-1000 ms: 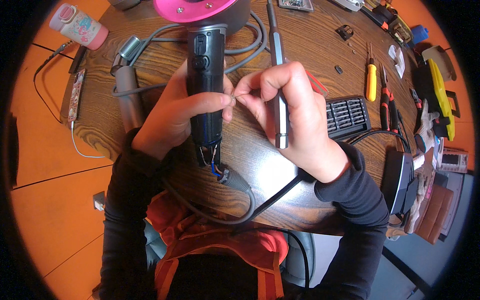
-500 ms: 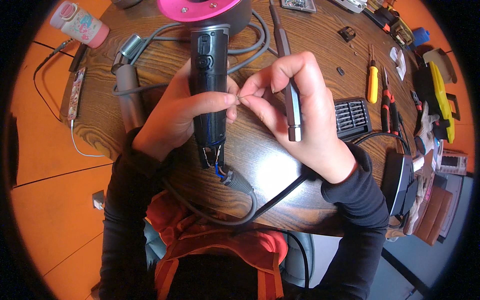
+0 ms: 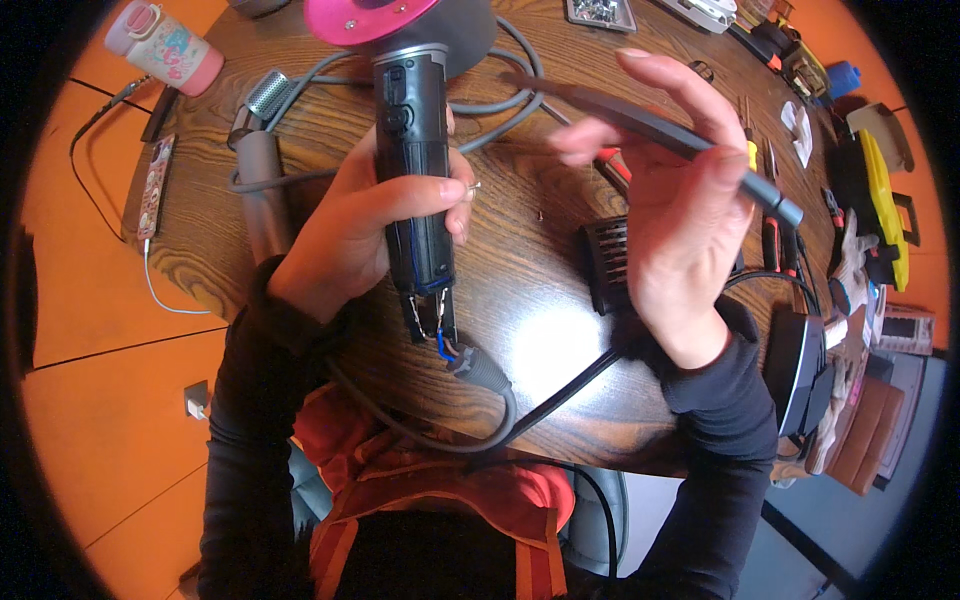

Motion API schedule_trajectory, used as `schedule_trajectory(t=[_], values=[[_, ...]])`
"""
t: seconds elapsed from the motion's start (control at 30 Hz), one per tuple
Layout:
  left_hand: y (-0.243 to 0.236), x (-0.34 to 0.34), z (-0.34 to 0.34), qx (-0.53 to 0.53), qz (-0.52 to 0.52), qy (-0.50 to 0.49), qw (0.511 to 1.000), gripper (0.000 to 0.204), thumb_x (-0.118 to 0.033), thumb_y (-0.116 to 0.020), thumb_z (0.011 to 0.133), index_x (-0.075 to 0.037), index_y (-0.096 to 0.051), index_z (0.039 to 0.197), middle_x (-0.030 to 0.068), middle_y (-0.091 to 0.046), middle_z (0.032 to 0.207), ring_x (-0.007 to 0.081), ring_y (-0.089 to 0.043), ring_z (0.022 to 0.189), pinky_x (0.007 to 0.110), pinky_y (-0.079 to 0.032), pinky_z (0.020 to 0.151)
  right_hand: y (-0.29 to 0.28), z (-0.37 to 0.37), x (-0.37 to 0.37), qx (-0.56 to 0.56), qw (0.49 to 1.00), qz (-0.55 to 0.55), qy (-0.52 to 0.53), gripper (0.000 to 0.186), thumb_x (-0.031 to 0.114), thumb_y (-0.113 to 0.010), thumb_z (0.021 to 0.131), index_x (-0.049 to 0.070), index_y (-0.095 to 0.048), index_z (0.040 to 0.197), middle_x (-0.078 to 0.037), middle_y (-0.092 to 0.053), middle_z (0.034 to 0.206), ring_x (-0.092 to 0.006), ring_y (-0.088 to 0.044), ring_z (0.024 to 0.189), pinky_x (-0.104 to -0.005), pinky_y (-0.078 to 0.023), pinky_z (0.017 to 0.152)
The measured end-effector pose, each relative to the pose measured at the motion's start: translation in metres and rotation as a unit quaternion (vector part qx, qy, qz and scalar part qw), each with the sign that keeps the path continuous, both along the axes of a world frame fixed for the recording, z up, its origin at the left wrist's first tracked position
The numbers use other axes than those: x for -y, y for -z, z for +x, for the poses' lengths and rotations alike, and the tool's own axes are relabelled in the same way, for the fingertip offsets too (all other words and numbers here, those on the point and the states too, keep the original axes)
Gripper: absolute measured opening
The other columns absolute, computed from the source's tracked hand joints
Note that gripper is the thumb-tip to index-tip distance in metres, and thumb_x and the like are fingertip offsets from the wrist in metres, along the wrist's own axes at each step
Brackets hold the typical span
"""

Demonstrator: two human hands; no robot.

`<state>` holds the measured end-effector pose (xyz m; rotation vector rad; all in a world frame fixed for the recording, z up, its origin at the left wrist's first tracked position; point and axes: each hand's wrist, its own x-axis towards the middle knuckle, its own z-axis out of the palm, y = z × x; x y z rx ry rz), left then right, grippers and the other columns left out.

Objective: The person disassembles a hairdryer using a screwdriver, removes screws from the handle and body, and manipulates internal components. They repeatedly insert and remove screws while adjusting the device's orientation on a cluttered workbench.

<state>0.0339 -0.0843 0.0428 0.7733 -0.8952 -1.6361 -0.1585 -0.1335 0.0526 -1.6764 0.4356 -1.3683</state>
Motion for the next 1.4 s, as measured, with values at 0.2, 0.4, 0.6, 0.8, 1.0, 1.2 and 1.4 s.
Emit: schedule_trajectory(t=[0.2,0.4,0.6,0.8,1.0,1.2,1.4], values=[[0.003,0.001,0.001,-0.025,0.002,-0.016,1.000,0.047,-0.004,-0.061,0.071,-0.003,-0.035,0.110,0.0073,-0.054,0.080,0.0161,-0.055,0.068,0.031,-0.045,0.063,-0.021,-0.019,0.002,0.026,0.996,0.077,-0.028,0.026,0.003,-0.051,0.085,-0.004,-0.044,0.109,-0.013,-0.057,0.087,-0.0165,-0.058,0.077,-0.0301,-0.049,0.073],[0.002,0.001,0.000,-0.014,0.001,-0.024,1.000,0.047,-0.005,-0.061,0.071,-0.004,-0.035,0.110,0.0070,-0.054,0.080,0.0156,-0.054,0.068,0.030,-0.045,0.063,-0.031,-0.022,-0.009,0.009,0.998,0.059,0.018,0.010,0.005,-0.045,0.088,-0.002,-0.043,0.095,-0.010,-0.055,0.078,-0.0211,-0.063,0.067,-0.0293,-0.053,0.060],[0.002,0.000,0.000,-0.026,-0.003,-0.020,0.999,0.047,-0.005,-0.061,0.071,-0.004,-0.035,0.110,0.0070,-0.054,0.080,0.0155,-0.054,0.067,0.030,-0.045,0.063,-0.016,-0.011,-0.011,0.018,0.994,0.102,-0.018,0.009,0.007,-0.044,0.089,-0.001,-0.039,0.091,-0.014,-0.057,0.077,-0.0237,-0.063,0.066,-0.0312,-0.054,0.057],[0.001,0.002,0.000,-0.020,-0.004,-0.025,0.999,0.038,-0.006,-0.062,0.072,-0.006,-0.035,0.098,0.0098,-0.055,0.079,0.0162,-0.057,0.066,0.029,-0.049,0.061,-0.012,-0.008,-0.014,0.003,0.991,0.132,-0.010,0.011,0.006,-0.045,0.089,-0.001,-0.038,0.093,-0.013,-0.056,0.077,-0.0238,-0.063,0.067,-0.0313,-0.054,0.058],[-0.001,-0.001,0.001,-0.007,0.005,-0.017,1.000,0.047,-0.004,-0.061,0.071,-0.004,-0.035,0.110,0.0067,-0.054,0.080,0.0154,-0.055,0.067,0.030,-0.045,0.063,-0.011,-0.008,-0.014,0.008,0.992,0.124,-0.018,0.011,0.006,-0.045,0.089,-0.001,-0.038,0.093,-0.014,-0.056,0.077,-0.0229,-0.063,0.067,-0.0306,-0.054,0.058],[-0.001,0.000,0.000,-0.005,0.003,-0.019,1.000,0.044,-0.004,-0.061,0.070,-0.003,-0.037,0.108,0.0062,-0.054,0.078,0.0151,-0.055,0.066,0.029,-0.045,0.062,-0.010,-0.008,-0.014,0.002,0.991,0.134,-0.026,0.010,0.004,-0.046,0.088,-0.001,-0.039,0.093,-0.013,-0.057,0.079,-0.0209,-0.063,0.067,-0.0292,-0.054,0.059],[0.001,0.003,0.001,0.001,0.010,-0.015,1.000,0.040,-0.003,-0.062,0.071,-0.004,-0.035,0.100,0.0093,-0.056,0.076,0.0161,-0.057,0.064,0.029,-0.048,0.061,-0.013,-0.011,-0.011,-0.015,0.996,0.087,-0.009,0.013,-0.001,-0.054,0.083,-0.002,-0.047,0.094,-0.010,-0.057,0.085,-0.0130,-0.058,0.067,-0.0223,-0.049,0.062]])
